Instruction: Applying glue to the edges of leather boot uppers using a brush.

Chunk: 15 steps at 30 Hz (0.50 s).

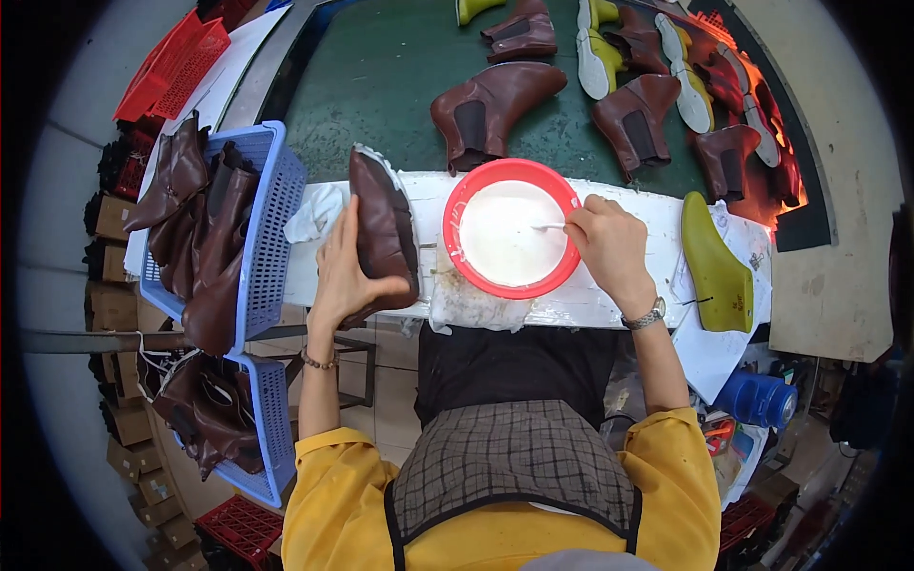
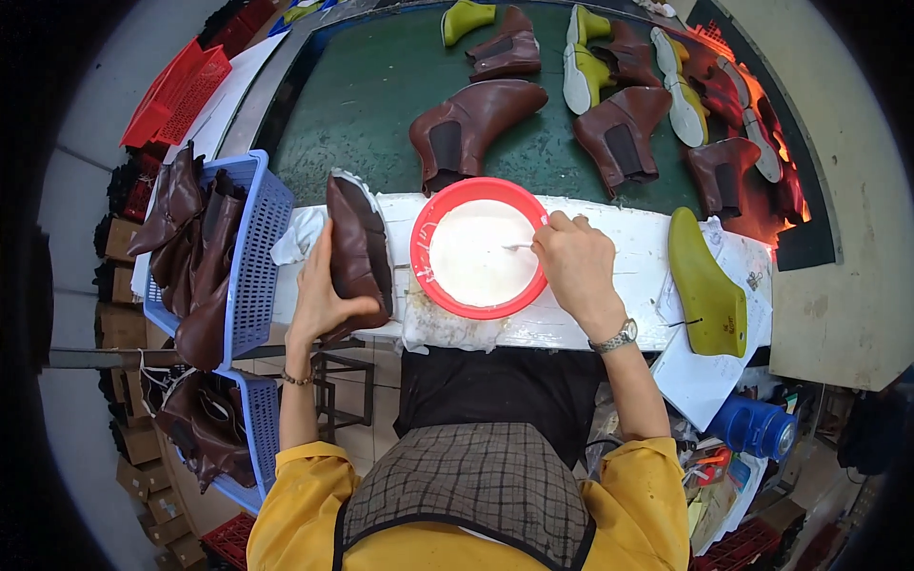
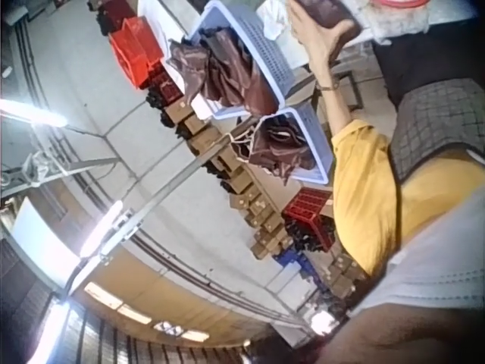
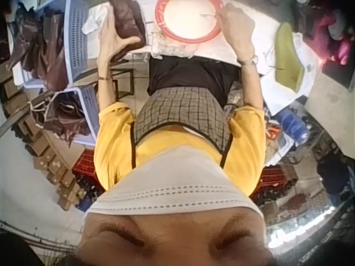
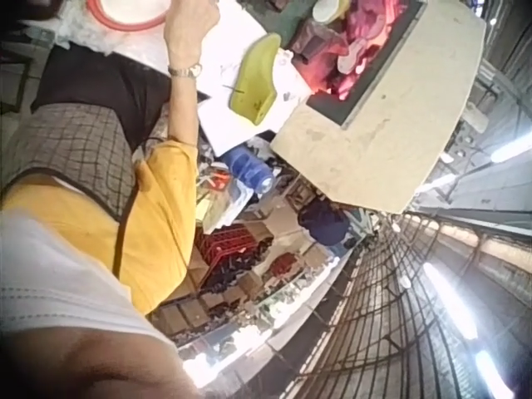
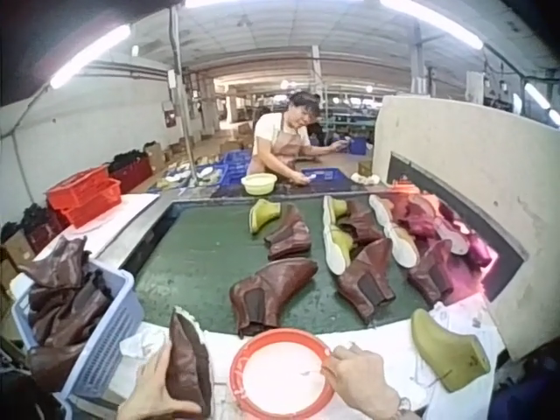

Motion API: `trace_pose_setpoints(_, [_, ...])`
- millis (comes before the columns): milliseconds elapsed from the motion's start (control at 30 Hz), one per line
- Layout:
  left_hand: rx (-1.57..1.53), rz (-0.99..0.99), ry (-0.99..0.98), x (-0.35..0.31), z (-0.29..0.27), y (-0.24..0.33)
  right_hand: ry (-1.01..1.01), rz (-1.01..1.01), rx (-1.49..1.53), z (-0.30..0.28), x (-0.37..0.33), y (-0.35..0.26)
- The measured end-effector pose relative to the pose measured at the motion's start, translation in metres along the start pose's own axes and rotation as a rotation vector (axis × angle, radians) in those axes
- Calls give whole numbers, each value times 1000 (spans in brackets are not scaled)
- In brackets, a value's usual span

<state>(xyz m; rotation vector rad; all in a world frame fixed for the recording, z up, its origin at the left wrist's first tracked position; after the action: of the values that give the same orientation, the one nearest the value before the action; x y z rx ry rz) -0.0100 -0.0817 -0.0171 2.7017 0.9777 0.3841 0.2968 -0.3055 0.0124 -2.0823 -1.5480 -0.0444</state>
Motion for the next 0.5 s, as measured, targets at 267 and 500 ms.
trace_pose_setpoints(267, [159,-62,-188,-40,-8,-4,132,131,259,-11,-7,1])
trace_pose_setpoints(500, [-14,21,198,-49,-21,6,156,248,529,-12,-8,2])
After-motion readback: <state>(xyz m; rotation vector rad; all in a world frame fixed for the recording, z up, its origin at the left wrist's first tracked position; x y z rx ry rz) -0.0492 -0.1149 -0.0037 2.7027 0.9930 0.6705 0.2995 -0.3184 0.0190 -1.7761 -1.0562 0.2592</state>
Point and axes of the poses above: each hand's wrist, its own x-axis towards the middle knuckle, its own z-axis out of the palm, y = z × x, the point moved 3 cm from there along x, towards the middle knuckle, and after that the axes turned 13 degrees about x, right-handed, at the moved point
